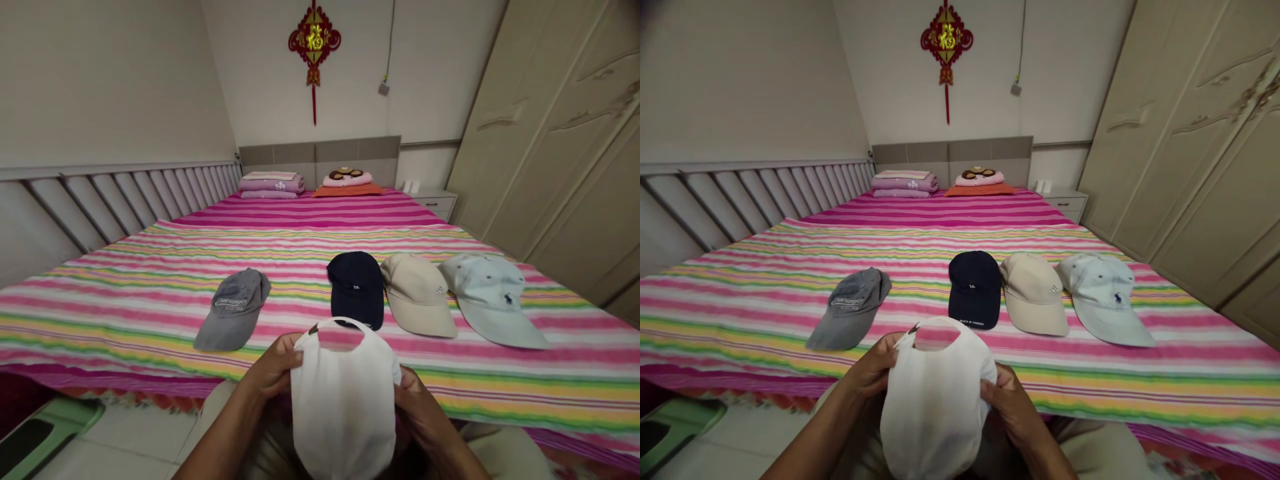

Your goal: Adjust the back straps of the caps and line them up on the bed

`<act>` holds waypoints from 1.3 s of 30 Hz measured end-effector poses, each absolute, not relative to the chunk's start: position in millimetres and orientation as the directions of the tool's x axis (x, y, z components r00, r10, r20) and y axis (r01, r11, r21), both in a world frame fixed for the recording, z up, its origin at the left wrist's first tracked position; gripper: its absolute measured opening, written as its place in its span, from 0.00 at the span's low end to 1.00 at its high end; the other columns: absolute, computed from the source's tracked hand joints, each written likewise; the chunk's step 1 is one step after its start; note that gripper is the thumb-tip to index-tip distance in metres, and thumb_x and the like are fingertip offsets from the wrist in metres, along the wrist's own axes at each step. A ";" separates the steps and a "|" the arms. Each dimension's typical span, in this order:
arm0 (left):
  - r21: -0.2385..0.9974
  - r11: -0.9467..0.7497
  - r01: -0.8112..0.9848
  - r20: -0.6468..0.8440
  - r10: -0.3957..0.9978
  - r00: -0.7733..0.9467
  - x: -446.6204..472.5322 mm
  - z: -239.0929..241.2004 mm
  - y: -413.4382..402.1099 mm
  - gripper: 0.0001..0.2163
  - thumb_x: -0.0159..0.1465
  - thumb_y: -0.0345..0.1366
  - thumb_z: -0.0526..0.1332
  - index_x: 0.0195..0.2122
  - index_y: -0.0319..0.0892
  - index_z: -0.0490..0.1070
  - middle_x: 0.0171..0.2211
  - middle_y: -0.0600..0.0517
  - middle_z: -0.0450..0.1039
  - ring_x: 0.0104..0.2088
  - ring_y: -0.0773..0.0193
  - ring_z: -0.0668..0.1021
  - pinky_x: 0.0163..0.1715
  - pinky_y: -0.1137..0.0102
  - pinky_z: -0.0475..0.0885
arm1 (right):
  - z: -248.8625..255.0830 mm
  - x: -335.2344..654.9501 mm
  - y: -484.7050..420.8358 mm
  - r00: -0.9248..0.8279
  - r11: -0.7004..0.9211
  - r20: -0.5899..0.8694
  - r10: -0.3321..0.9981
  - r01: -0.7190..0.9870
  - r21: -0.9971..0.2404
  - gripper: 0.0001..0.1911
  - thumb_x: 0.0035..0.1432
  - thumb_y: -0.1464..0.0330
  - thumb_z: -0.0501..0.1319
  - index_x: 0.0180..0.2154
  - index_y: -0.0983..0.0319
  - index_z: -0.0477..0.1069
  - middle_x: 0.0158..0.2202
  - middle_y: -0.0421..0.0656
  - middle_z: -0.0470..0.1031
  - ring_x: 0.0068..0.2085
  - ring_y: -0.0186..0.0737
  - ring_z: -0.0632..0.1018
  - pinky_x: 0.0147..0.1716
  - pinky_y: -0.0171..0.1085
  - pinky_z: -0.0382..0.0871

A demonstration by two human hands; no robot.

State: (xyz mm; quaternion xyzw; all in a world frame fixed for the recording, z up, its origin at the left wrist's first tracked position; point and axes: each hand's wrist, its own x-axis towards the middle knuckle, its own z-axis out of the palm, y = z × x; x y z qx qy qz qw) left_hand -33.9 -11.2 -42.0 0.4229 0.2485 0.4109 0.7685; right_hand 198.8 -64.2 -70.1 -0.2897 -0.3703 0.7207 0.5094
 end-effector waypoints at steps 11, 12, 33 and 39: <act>0.940 0.326 -0.105 -0.222 0.813 0.538 -8.3 -11.3 -25.7 0.10 0.43 0.36 0.69 0.24 0.37 0.73 0.17 0.54 0.70 0.16 0.74 0.68 0.17 0.79 0.60 | -44.5 205.0 -65.8 -0.452 -0.127 0.029 0.892 -0.312 -0.942 0.18 0.50 0.54 0.59 0.27 0.65 0.70 0.14 0.36 0.64 0.17 0.28 0.62 0.19 0.30 0.55; 0.947 0.312 -0.083 -0.220 0.812 0.540 -6.9 -8.9 -27.0 0.10 0.44 0.36 0.69 0.25 0.37 0.74 0.18 0.54 0.71 0.16 0.74 0.68 0.17 0.79 0.60 | -42.9 202.5 -65.0 -0.449 -0.117 0.020 0.894 -0.275 -0.954 0.16 0.50 0.56 0.60 0.25 0.65 0.69 0.13 0.35 0.64 0.16 0.28 0.61 0.18 0.29 0.53; 0.852 0.399 -0.338 -0.175 0.827 0.535 7.6 -21.6 -36.9 0.09 0.40 0.31 0.68 0.15 0.36 0.68 0.13 0.56 0.65 0.14 0.75 0.63 0.14 0.77 0.54 | -36.1 192.5 -71.5 -0.194 -0.047 0.035 0.980 -0.405 -0.913 0.15 0.44 0.62 0.64 0.15 0.63 0.65 0.11 0.34 0.60 0.15 0.27 0.58 0.16 0.31 0.50; 0.745 0.309 -0.591 0.034 0.867 0.497 -0.1 -28.2 -28.8 0.13 0.43 0.37 0.68 0.16 0.38 0.64 0.14 0.57 0.62 0.15 0.74 0.63 0.15 0.77 0.55 | -29.7 196.7 -66.8 -0.016 0.021 0.039 0.999 -0.609 -0.793 0.15 0.51 0.61 0.59 0.20 0.61 0.62 0.16 0.35 0.61 0.19 0.30 0.63 0.20 0.31 0.55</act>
